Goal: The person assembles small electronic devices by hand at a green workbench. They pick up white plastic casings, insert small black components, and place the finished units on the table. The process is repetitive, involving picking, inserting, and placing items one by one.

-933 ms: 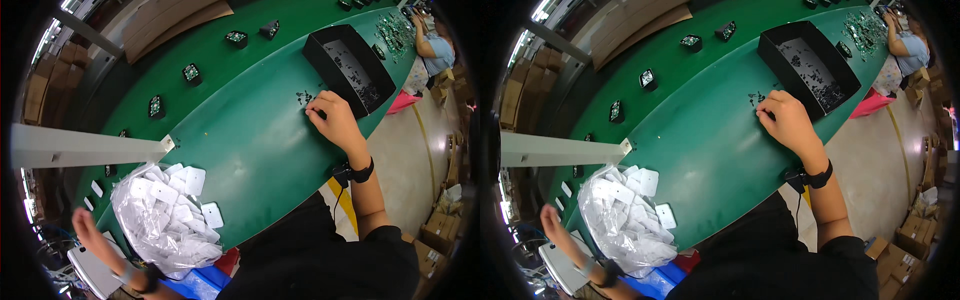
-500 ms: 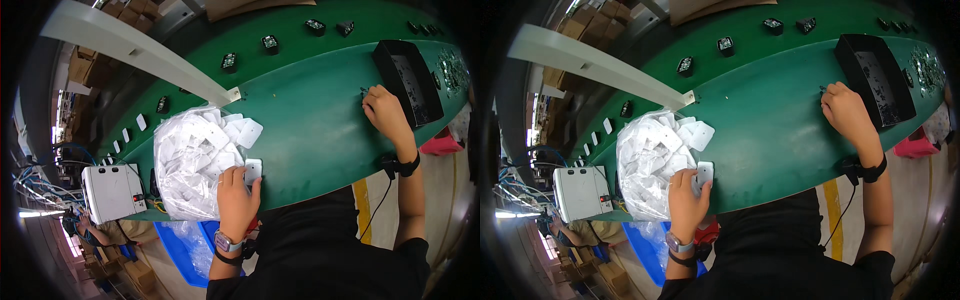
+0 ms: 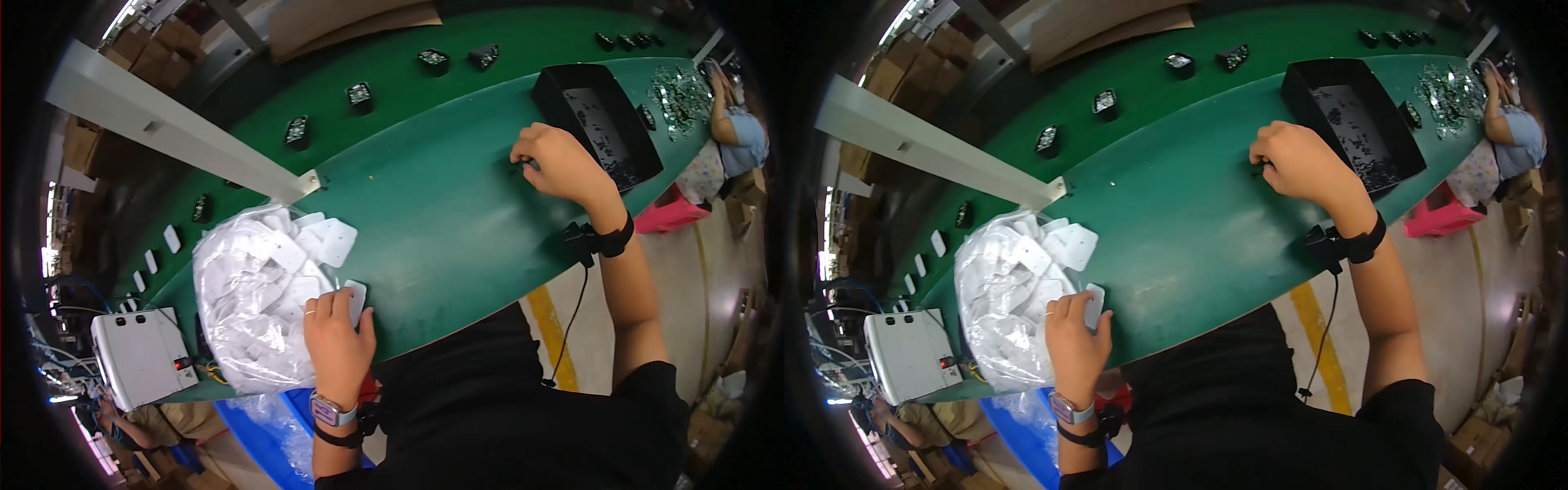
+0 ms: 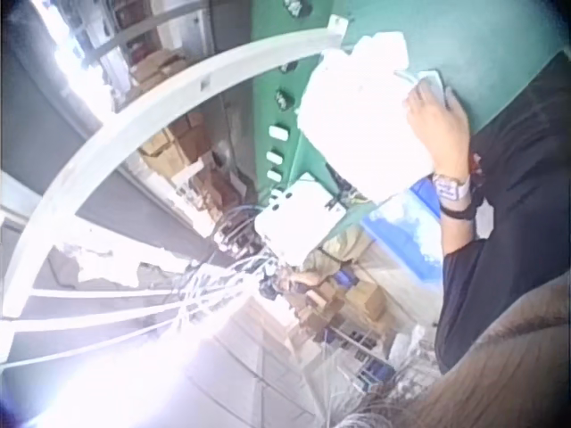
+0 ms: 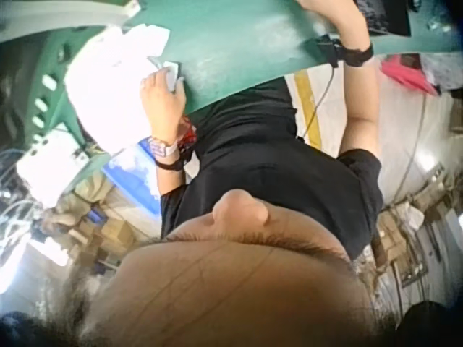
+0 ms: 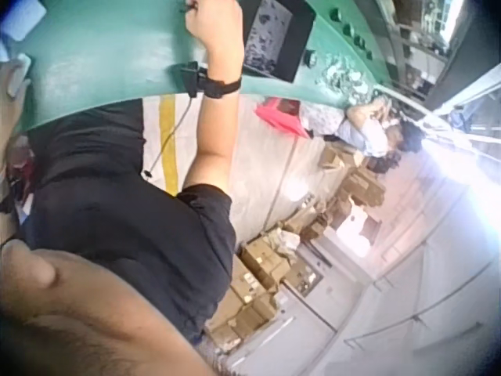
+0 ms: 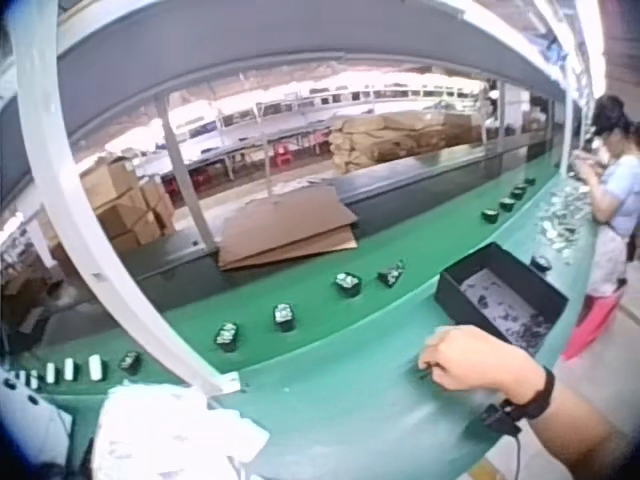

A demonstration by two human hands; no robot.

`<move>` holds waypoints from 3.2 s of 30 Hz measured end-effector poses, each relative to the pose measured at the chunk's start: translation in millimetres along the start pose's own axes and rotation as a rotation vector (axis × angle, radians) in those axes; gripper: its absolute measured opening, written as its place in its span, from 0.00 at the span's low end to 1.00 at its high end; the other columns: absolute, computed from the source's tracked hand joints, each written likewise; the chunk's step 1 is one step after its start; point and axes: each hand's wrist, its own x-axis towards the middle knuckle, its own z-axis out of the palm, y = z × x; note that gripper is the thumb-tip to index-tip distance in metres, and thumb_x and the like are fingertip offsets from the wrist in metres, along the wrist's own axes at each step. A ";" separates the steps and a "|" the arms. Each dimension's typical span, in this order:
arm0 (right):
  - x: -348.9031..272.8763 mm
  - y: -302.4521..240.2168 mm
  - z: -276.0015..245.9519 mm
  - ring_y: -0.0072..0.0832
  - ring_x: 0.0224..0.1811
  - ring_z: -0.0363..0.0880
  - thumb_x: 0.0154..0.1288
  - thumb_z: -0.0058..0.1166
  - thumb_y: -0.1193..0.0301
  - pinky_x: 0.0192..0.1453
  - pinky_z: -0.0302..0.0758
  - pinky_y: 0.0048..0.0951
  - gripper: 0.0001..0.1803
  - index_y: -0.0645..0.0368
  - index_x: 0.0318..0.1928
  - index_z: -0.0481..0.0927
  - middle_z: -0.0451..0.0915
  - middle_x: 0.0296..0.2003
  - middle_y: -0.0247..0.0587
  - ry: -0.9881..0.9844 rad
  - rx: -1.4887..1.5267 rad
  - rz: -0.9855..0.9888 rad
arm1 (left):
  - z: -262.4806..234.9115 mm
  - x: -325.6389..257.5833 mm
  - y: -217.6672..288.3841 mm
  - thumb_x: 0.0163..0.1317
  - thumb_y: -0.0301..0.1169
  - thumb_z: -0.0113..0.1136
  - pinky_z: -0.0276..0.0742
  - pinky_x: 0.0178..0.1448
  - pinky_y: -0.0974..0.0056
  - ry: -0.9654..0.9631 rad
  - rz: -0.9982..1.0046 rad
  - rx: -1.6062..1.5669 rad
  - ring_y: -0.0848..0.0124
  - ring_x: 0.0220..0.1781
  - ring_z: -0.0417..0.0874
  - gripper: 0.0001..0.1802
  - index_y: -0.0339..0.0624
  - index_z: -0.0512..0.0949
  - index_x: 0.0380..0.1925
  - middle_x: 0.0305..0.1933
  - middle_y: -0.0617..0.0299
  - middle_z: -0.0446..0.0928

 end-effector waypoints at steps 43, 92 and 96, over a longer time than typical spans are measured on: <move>51.6 -110.7 50.2 0.31 0.29 0.67 0.48 0.62 0.75 0.30 0.71 0.29 0.09 0.60 0.29 0.75 0.66 0.26 0.35 0.470 0.471 -0.507 | 31.1 54.2 75.8 0.66 0.16 0.58 0.86 0.48 0.64 0.259 -0.200 -1.206 0.66 0.45 0.87 0.22 0.23 0.70 0.61 0.47 0.46 0.83; 47.7 -107.0 56.2 0.31 0.28 0.75 0.55 0.64 0.74 0.33 0.75 0.33 0.10 0.64 0.37 0.78 0.74 0.27 0.39 0.335 1.021 -0.172 | 37.9 72.3 78.4 0.71 0.26 0.55 0.71 0.41 0.73 0.266 -0.306 -1.055 0.78 0.36 0.75 0.15 0.28 0.77 0.52 0.39 0.60 0.80; 48.1 -102.6 60.2 0.21 0.26 0.71 0.56 0.64 0.75 0.31 0.71 0.26 0.15 0.64 0.45 0.79 0.74 0.28 0.35 0.173 1.214 -0.133 | 29.3 73.5 81.6 0.69 0.24 0.55 0.71 0.43 0.71 0.265 -0.380 -1.153 0.76 0.38 0.76 0.13 0.29 0.77 0.50 0.39 0.61 0.80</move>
